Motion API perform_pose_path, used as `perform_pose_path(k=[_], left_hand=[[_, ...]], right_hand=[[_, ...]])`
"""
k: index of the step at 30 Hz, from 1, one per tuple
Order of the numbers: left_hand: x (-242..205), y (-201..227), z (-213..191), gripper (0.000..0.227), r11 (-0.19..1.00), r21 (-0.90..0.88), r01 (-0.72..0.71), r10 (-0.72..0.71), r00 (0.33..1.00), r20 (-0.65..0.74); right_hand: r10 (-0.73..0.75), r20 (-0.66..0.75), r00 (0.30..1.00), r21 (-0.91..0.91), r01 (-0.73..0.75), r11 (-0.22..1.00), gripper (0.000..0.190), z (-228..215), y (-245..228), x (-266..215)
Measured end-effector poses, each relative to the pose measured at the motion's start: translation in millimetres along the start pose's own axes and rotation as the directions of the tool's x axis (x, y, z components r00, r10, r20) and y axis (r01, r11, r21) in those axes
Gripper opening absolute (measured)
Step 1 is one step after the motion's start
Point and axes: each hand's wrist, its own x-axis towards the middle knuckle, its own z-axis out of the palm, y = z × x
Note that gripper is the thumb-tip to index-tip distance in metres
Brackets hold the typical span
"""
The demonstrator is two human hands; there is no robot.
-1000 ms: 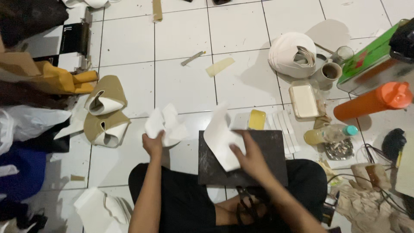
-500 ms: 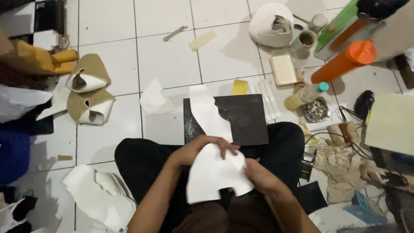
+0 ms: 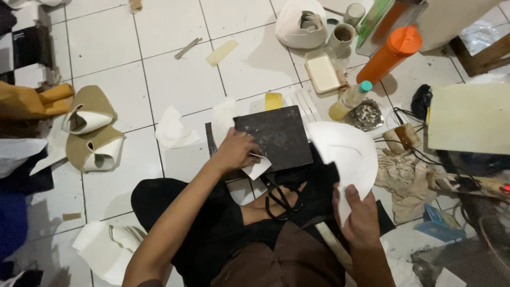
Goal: The person sits on the floor and assembles white shoe parts by hand. They pick up curved white pieces, align them with other components, and press them together to form a shoe-like structure. The person handles multiple white parts and places the assembled pieces on a dark board.
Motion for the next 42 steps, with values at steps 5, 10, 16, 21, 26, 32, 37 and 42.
perform_pose_path(k=[5, 10, 16, 21, 26, 32, 37, 42], left_hand=[[-69, 76, -117, 0.021, 0.924, -0.365, -0.115, -0.051, 0.908, -0.416], [-102, 122, -126, 0.034, 0.068, -0.998, 0.005, -0.271, 0.962, -0.013], [-117, 155, -131, 0.032, 0.01, -0.99, 0.143, -0.336, 0.933, 0.132], [-118, 166, -157, 0.023, 0.197, -0.961, 0.195, -0.375, 0.921, 0.11], [-121, 173, -163, 0.026, 0.307, -0.892, 0.331, -0.449, 0.877, 0.171], [-121, 172, -162, 0.022, 0.413, -0.902, 0.127, -0.325, 0.946, -0.015], [-121, 174, -168, 0.017, 0.473, -0.868, 0.148, -0.307, 0.952, -0.005], [-122, 175, -173, 0.016, 0.462, -0.884, 0.072, -0.261, 0.963, -0.058]], right_hand=[[-0.22, -0.176, 0.96, -0.28, 0.166, 0.946, 0.062, 56, -18, -16], [-0.288, 0.036, 0.957, -0.411, 0.276, 0.869, 0.064, 123, -52, -52], [-0.131, -0.277, 0.952, -0.692, -0.103, 0.714, 0.062, 155, -72, -79], [-0.186, -0.205, 0.961, -0.612, 0.023, 0.791, 0.059, 145, -57, -83], [-0.276, -0.132, 0.952, -0.664, 0.122, 0.738, 0.048, 126, -45, -86], [-0.294, -0.03, 0.955, -0.636, 0.209, 0.743, 0.047, 118, -42, -83], [-0.278, -0.089, 0.956, -0.727, 0.129, 0.675, 0.05, 119, -45, -85], [-0.279, -0.137, 0.951, -0.72, 0.098, 0.687, 0.048, 123, -45, -88]])
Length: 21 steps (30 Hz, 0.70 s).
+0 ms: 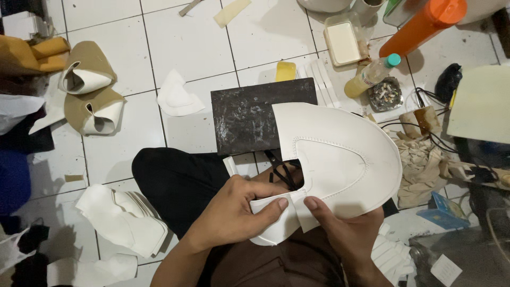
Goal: The person sits on the floor and assembles white shoe parts by hand. They pick up curved white pieces, align them with other components, and press them together to form a shoe-like structure. The person handles multiple white parts and places the assembled pieces on a dark board.
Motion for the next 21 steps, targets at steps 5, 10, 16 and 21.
perform_pose_path(k=[5, 10, 16, 21], left_hand=[[0, -1, 2, 0.013, 1.0, -0.01, -0.018, 0.018, 0.999, -0.034], [3, 7, 0, 0.015, 0.983, -0.172, 0.059, -0.06, 0.998, 0.0], [3, 5, 3, 0.016, 0.987, -0.156, -0.038, 0.026, 0.996, -0.08], [7, -7, 8, 0.017, 0.998, -0.052, -0.025, 0.016, 0.988, -0.153]], right_hand=[[0.055, -0.051, 0.997, -0.05, -0.058, 0.997, 0.047, 3, -9, -5], [-0.079, 0.005, 0.997, 0.1, 0.078, 0.992, 0.037, 6, -10, -8], [0.002, 0.006, 1.0, 0.045, -0.002, 0.999, 0.04, 6, -9, -8], [0.182, 0.129, 0.975, 0.027, -0.187, 0.982, 0.052, 3, -23, 6]])
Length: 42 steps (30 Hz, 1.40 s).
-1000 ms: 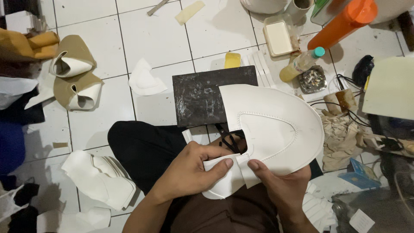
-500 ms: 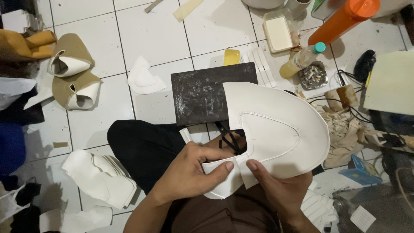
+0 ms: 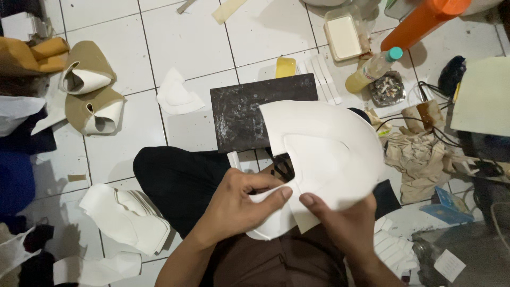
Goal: The person sits on the floor and assembles white shoe parts by hand. They pick up curved white pieces, align them with other components, and press them together to form a shoe-like structure. The person handles multiple white parts and places the assembled pieces on a dark board.
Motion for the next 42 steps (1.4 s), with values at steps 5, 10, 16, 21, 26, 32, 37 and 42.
perform_pose_path(k=[5, 10, 16, 21, 26, 32, 37, 42], left_hand=[[6, -8, 1, 0.02, 0.992, 0.111, 0.06, -0.053, 0.996, -0.068], [6, -17, 4, 0.028, 0.972, 0.042, 0.231, -0.227, 0.97, -0.084], [8, -21, 6, 0.021, 0.981, -0.067, 0.182, -0.188, 0.978, -0.089], [10, -22, 7, 0.023, 0.979, -0.069, 0.194, -0.2, 0.975, -0.097], [10, -28, 9, 0.024, 0.972, -0.122, 0.203, -0.218, 0.967, -0.129], [12, -30, 3, 0.015, 0.94, -0.221, 0.26, -0.26, 0.965, 0.03], [10, -44, 6, 0.019, 0.956, -0.227, 0.188, -0.238, 0.947, -0.218], [-1, -69, -6, 0.042, 0.885, -0.379, 0.27, -0.332, 0.937, -0.108]], right_hand=[[0.166, 0.378, 0.911, 0.258, -0.276, 0.926, 0.068, -1, -4, 26], [0.021, 0.643, 0.766, 0.237, -0.226, 0.945, 0.04, -9, -1, 39], [0.125, 0.466, 0.876, 0.046, -0.165, 0.985, 0.058, -9, -8, 37], [0.016, 0.457, 0.889, -0.174, 0.072, 0.982, 0.074, -13, -17, 43], [-0.128, 0.454, 0.882, -0.21, 0.246, 0.946, 0.072, -11, -14, 44], [-0.177, 0.314, 0.933, -0.08, 0.212, 0.974, 0.077, 0, 1, 35], [-0.167, 0.519, 0.838, 0.194, 0.075, 0.978, 0.042, 20, 39, 44], [-0.236, 0.622, 0.747, 0.099, 0.224, 0.97, 0.047, 18, 54, 54]])
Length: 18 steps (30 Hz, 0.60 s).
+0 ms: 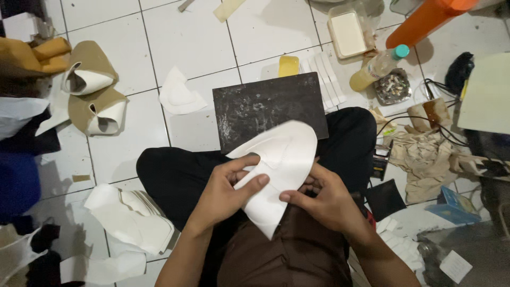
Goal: The person sits on the floor and assembles white shoe parts by hand. They pick up curved white pieces, align them with other components, and press them together to form a shoe-like structure. The person handles multiple white parts and places the assembled pieces on a dark board.
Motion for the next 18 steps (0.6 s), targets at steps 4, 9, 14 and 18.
perform_pose_path(k=[4, 9, 14, 18], left_hand=[[17, 1, 4, 0.05, 0.958, 0.211, -0.192, 0.219, 0.97, -0.11], [141, -74, -8, 0.057, 0.926, 0.356, -0.127, 0.178, 0.977, -0.114], [144, -84, 9, 0.065, 0.766, 0.643, 0.005, 0.146, 0.972, -0.182], [127, -93, 17, 0.049, 0.603, 0.782, -0.156, 0.351, 0.932, -0.085]], right_hand=[[-0.039, -0.02, 0.999, 0.224, 0.043, 0.974, 0.08, -18, 4, -1], [0.288, -0.183, 0.94, -0.467, -0.341, 0.816, 0.046, -56, 6, -13], [0.559, -0.194, 0.806, -0.953, -0.289, 0.086, 0.046, -77, 93, -64], [0.567, -0.175, 0.805, -0.903, -0.36, 0.234, 0.06, -97, 174, -95]])
